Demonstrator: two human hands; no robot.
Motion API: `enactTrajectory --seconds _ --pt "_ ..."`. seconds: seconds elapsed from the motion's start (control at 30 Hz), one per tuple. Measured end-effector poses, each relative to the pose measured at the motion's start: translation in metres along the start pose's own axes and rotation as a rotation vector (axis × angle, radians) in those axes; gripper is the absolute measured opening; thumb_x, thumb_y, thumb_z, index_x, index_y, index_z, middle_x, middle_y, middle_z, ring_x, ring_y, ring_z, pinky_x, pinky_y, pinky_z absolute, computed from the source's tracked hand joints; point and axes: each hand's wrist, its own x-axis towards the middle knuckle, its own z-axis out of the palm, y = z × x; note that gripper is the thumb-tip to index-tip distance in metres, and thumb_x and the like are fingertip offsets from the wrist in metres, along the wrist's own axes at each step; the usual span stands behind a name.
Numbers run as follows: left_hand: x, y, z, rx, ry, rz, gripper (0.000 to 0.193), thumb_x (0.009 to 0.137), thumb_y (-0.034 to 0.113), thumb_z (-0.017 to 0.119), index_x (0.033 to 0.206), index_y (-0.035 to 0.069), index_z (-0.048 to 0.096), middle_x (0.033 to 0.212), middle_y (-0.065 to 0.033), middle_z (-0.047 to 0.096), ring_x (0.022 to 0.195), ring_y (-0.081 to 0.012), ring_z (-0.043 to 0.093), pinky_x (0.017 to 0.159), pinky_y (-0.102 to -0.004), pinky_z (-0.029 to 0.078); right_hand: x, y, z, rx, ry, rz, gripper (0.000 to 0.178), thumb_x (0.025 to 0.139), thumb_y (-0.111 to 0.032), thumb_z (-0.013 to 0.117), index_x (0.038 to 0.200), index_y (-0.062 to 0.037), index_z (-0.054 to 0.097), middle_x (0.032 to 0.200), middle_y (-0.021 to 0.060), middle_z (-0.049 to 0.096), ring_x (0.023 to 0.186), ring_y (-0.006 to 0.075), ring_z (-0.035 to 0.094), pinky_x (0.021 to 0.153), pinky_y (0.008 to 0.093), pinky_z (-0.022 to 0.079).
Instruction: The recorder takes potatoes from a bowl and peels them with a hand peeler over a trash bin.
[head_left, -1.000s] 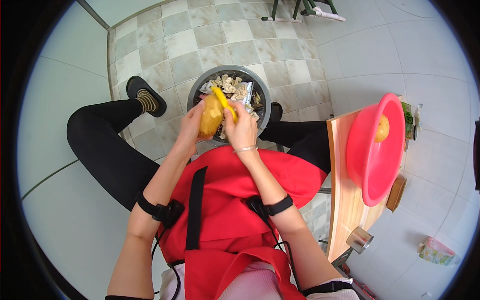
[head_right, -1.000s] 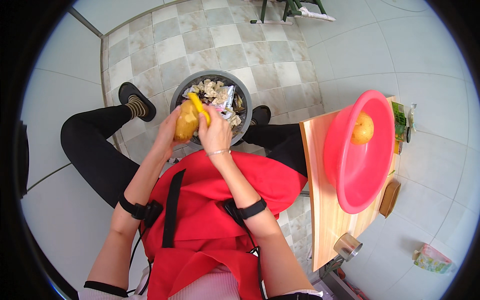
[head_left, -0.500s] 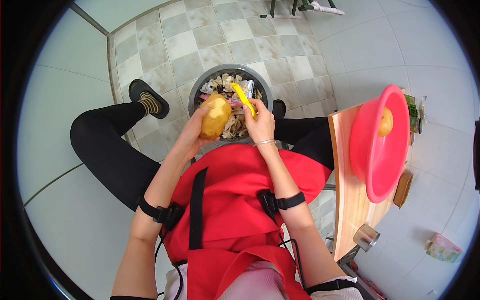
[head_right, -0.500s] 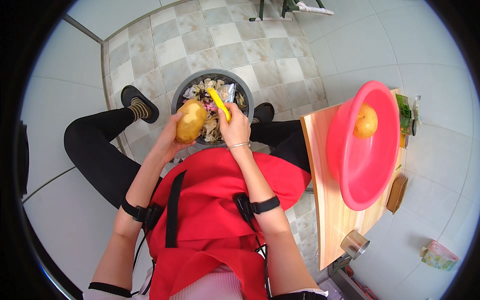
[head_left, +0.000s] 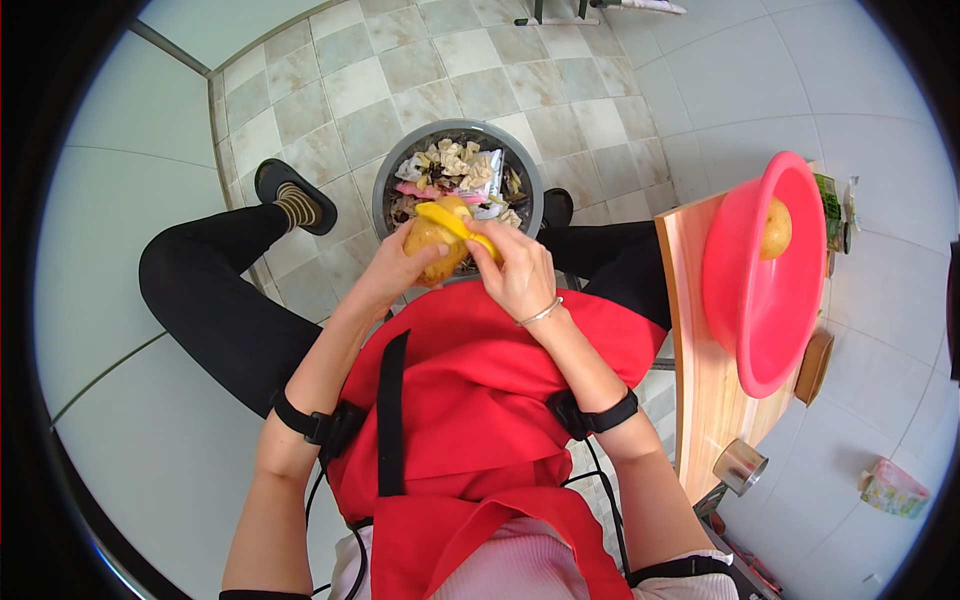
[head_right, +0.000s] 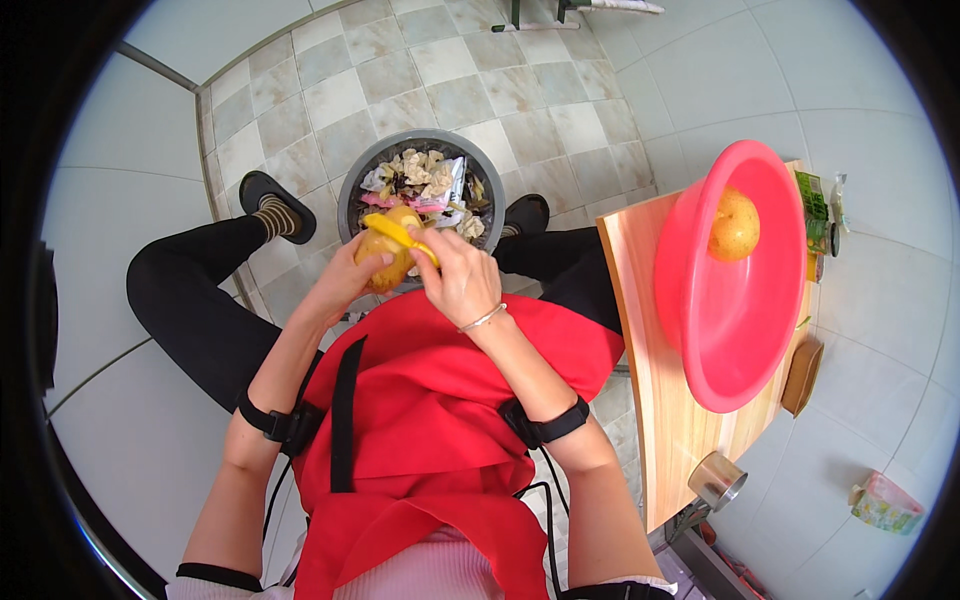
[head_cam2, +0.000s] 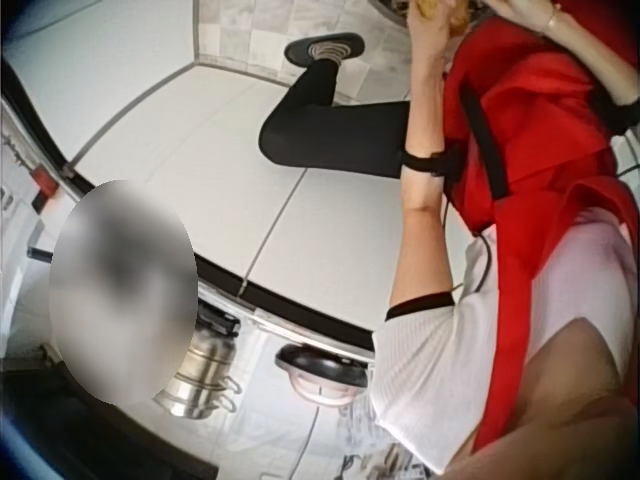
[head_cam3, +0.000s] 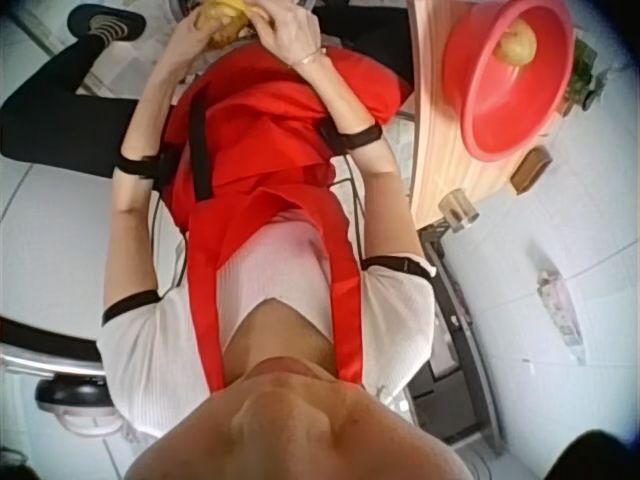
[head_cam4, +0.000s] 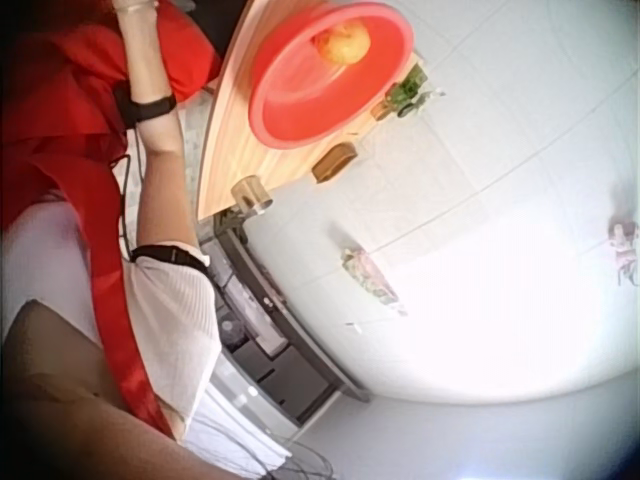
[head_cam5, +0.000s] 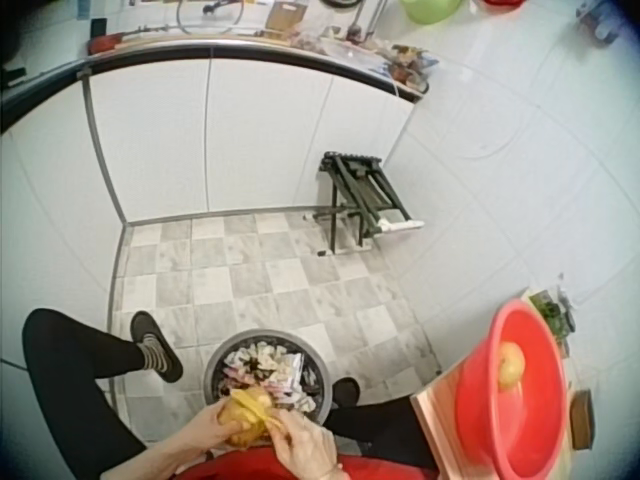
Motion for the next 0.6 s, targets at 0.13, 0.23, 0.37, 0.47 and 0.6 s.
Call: enactTrajectory --seconds 0.13,0.23,0.37,0.47,0.6 --pt "-0.005 -0.001 0.006 -0.036 -0.008 0.013 0.049 0.082 0.021 0.064 0.123 0.004 0.043 0.104 -0.0088 0.057 0.082 -0.0157 0.061 0.06 -0.0292 0.055 0.0 0.012 0.007 -0.056 0.072 -0.106 0.02 0.083 -0.017 0.059 0.102 -0.0122 0.061 0.073 0.0086 0.058 0.06 0.0313 0.059 0.05 0.0398 0.046" --pt "-0.004 -0.004 0.003 0.004 -0.001 0.001 0.047 0.085 0.025 0.06 0.124 0.006 0.043 0.105 -0.0074 0.057 0.085 -0.0161 0.06 0.064 -0.0308 0.055 0.001 0.007 0.011 -0.148 -0.002 -0.006 0.02 0.081 -0.014 0.061 0.101 -0.0108 0.062 0.083 0.0114 0.063 0.069 0.0322 0.062 0.056 0.0381 0.049" --pt "0.0 -0.004 -0.001 0.043 0.048 -0.032 0.049 0.084 0.025 0.061 0.124 0.005 0.042 0.105 -0.008 0.057 0.086 -0.0162 0.06 0.066 -0.0315 0.055 0.01 0.011 0.019 -0.161 0.028 0.007 0.019 0.082 -0.017 0.06 0.101 -0.0121 0.062 0.079 0.0104 0.062 0.067 0.0326 0.061 0.055 0.0398 0.048" --pt "-0.004 -0.002 0.005 0.069 0.007 -0.045 0.051 0.082 0.023 0.063 0.126 0.005 0.041 0.108 -0.0083 0.056 0.09 -0.0161 0.059 0.066 -0.0318 0.055 0.02 0.041 0.027 -0.294 0.066 0.077 0.018 0.082 -0.019 0.058 0.099 -0.0145 0.059 0.078 0.0124 0.062 0.062 0.0354 0.061 0.054 0.0455 0.049" --pt "-0.008 -0.006 0.007 0.083 -0.02 0.07 0.061 0.077 0.016 0.068 0.129 0.0 0.039 0.112 -0.0104 0.055 0.099 -0.0161 0.055 0.083 -0.0291 0.047 0.025 0.054 0.027 -0.205 0.115 0.089 0.019 0.082 -0.021 0.058 0.099 -0.0143 0.059 0.079 0.0141 0.063 0.067 0.0359 0.061 0.058 0.0459 0.048"
